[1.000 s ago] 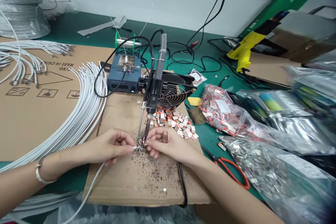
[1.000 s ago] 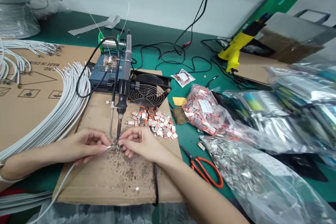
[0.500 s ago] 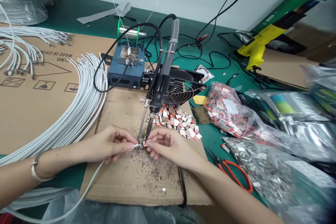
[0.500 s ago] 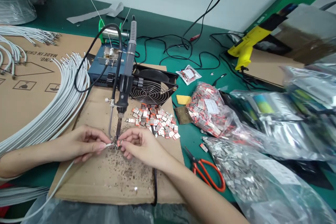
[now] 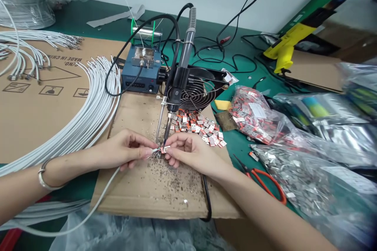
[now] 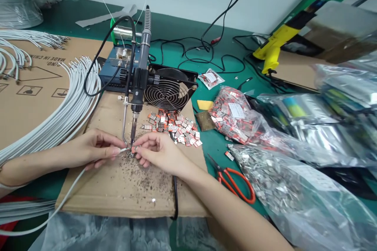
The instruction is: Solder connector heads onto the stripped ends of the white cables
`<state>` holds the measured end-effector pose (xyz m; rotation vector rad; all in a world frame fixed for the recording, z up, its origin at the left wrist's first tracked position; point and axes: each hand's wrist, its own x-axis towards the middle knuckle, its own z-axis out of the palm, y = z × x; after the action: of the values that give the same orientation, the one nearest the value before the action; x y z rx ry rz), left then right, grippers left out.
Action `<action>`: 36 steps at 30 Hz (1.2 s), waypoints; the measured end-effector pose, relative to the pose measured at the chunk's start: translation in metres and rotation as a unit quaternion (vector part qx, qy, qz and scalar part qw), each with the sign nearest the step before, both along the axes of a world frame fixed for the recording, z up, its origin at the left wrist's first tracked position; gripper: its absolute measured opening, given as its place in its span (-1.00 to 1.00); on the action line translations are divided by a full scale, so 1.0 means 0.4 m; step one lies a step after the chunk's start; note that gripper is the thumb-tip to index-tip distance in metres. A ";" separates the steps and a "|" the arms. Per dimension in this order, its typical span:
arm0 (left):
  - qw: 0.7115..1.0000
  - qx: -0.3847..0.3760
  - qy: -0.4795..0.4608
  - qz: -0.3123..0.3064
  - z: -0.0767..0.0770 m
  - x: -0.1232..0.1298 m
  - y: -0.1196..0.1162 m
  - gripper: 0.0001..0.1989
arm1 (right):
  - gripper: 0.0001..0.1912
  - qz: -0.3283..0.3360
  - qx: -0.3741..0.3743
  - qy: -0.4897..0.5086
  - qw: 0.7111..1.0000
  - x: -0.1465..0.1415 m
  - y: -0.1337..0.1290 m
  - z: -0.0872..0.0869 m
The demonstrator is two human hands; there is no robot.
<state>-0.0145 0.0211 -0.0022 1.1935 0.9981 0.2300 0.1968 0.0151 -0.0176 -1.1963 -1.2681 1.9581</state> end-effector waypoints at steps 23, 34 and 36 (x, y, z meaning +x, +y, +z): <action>0.999 0.019 0.006 -0.032 0.001 0.001 -0.001 -0.63 | -0.72 -0.002 0.007 0.001 1.000 -0.001 0.004 -0.001; 0.999 0.031 -0.032 -0.027 -0.012 0.003 -0.004 -0.63 | -0.62 0.004 0.002 -0.017 1.000 -0.005 0.006 -0.002; 0.998 0.037 -0.037 -0.029 -0.013 0.002 -0.004 -0.62 | -0.60 0.000 0.005 -0.022 1.000 -0.011 0.010 0.000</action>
<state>-0.0137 0.0196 -0.0076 1.2710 0.8948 0.2653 0.1926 0.0192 -0.0175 -1.2404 -1.2984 1.9343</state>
